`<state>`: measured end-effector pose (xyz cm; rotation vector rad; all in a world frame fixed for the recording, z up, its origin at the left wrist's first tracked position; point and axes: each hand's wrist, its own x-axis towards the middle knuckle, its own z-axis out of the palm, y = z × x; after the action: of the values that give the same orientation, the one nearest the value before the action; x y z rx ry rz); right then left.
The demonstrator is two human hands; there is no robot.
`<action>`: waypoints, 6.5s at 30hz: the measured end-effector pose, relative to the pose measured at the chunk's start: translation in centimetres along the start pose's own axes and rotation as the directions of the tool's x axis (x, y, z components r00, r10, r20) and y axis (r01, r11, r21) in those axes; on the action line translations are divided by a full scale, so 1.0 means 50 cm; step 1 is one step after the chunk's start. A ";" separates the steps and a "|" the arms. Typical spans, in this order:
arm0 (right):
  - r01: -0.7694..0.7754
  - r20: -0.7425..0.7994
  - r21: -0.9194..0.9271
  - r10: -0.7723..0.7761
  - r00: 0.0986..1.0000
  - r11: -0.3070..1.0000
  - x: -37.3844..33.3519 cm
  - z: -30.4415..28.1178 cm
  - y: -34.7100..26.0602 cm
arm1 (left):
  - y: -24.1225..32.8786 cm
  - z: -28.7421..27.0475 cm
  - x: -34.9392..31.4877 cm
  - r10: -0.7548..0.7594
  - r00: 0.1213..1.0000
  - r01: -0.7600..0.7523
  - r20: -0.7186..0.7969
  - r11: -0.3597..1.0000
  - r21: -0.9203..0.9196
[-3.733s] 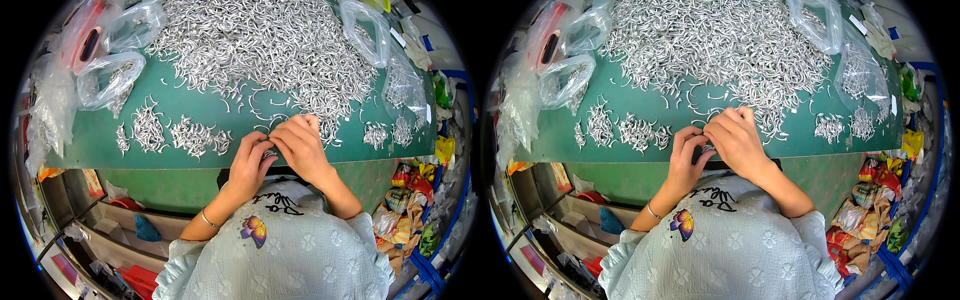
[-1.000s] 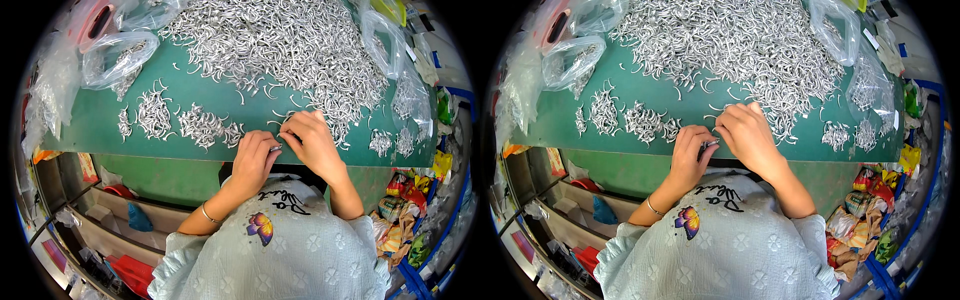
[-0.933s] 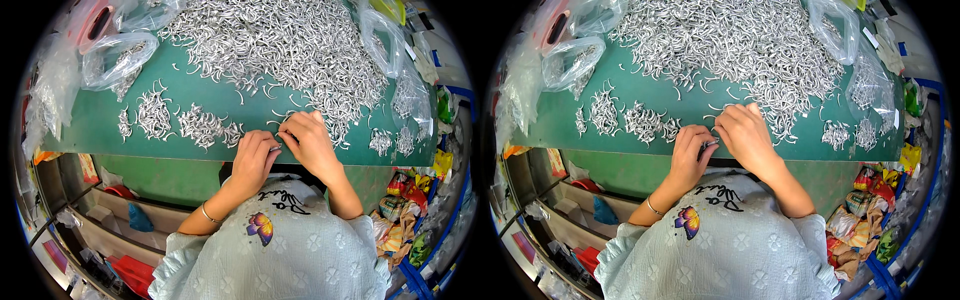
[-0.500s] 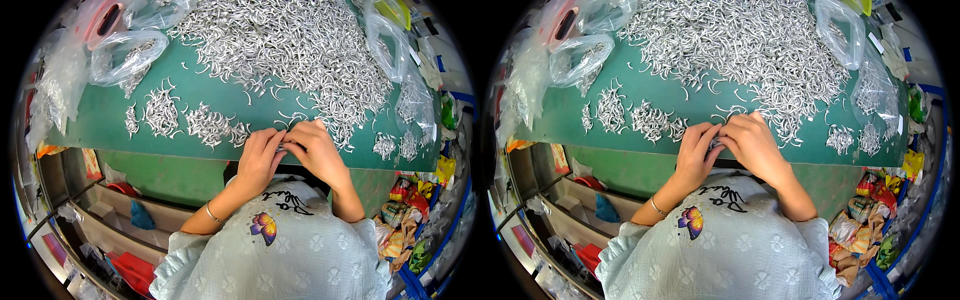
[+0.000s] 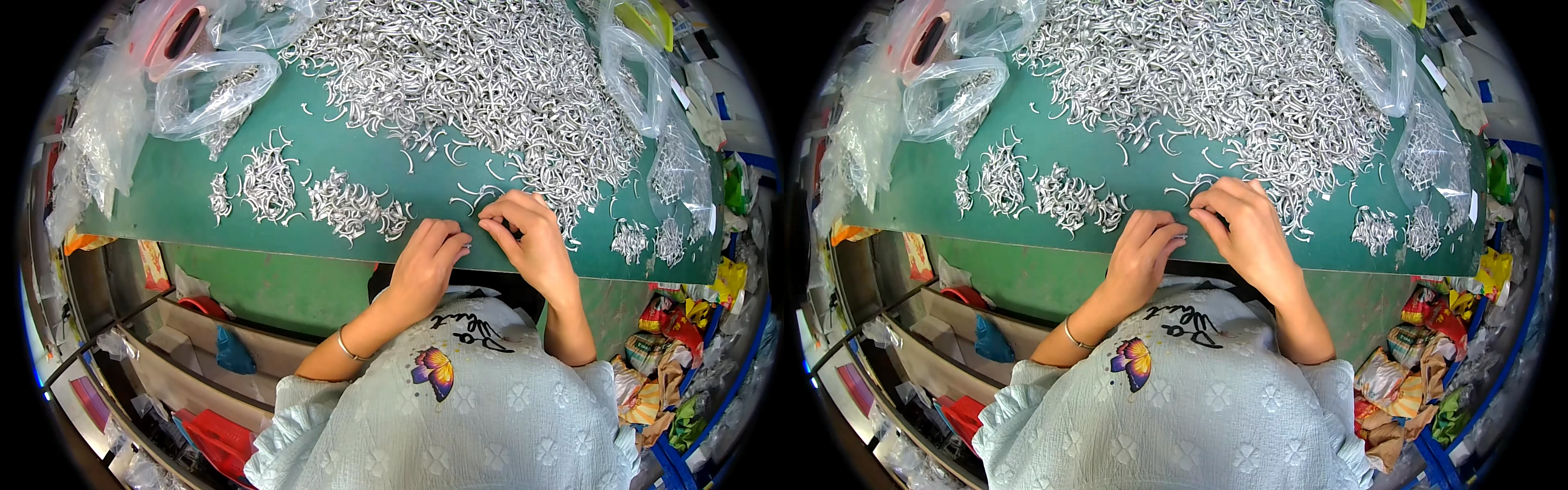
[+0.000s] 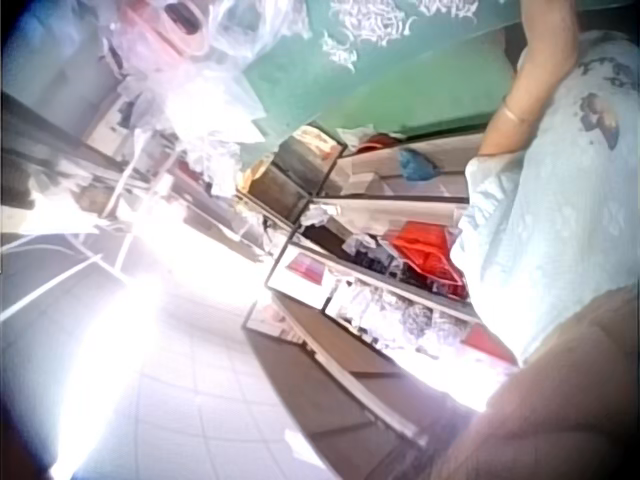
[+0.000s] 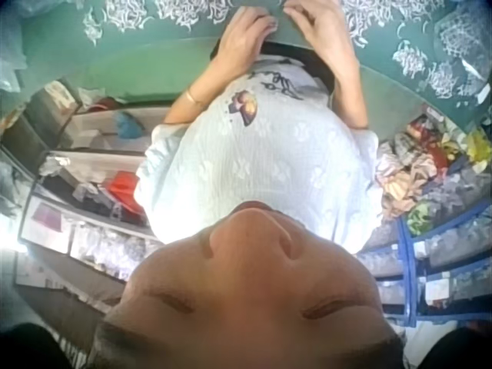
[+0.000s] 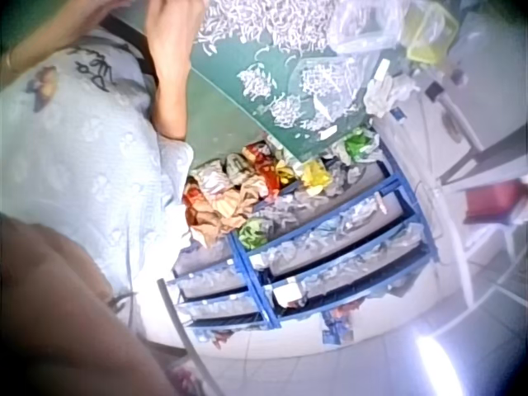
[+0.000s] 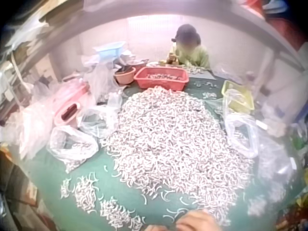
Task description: The person is sorting small metal hook-shaped components by hand on a green workbench. They pick individual components from a large pile, gather several in their palm, and then place them into a plastic bag.
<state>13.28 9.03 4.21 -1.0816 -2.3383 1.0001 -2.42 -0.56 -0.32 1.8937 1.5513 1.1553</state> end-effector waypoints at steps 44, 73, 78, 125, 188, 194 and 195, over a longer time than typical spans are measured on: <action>0.130 -0.280 0.892 0.304 0.911 0.433 -0.032 0.107 0.014 | 0.032 0.017 0.042 -0.135 0.989 0.131 -0.054 0.988 -0.079; 0.376 -0.008 -0.050 -0.377 0.926 0.925 -0.093 0.073 0.006 | -0.053 0.088 -0.119 -0.255 0.670 0.338 0.697 -0.731 -0.592; 0.443 0.096 0.274 -0.483 0.871 0.854 -0.136 0.069 0.007 | -0.089 0.089 -0.137 -0.154 0.674 0.423 0.723 -0.722 -0.548; -0.178 -0.652 -0.432 -0.169 0.739 0.884 -0.202 -0.208 0.231 | 0.007 0.085 -0.099 -0.471 0.583 0.811 0.662 0.377 -0.447; 0.637 0.432 0.111 -0.615 0.660 0.763 0.153 0.190 -0.069 | -0.170 -0.041 -0.143 0.183 0.812 0.348 0.554 -0.914 -0.208; 0.609 0.441 0.095 -0.582 0.683 0.787 0.147 0.182 -0.085 | -0.183 -0.071 -0.139 0.177 0.792 0.398 0.584 -0.875 -0.275; 0.606 0.449 0.087 -0.574 0.685 0.791 0.148 0.181 -0.089 | -0.182 -0.072 -0.143 0.174 0.817 0.379 0.549 -0.880 -0.285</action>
<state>1.06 8.68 1.62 -0.0274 -2.8168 0.9765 -10.86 -5.40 -7.54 -0.3216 -0.2762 0.9305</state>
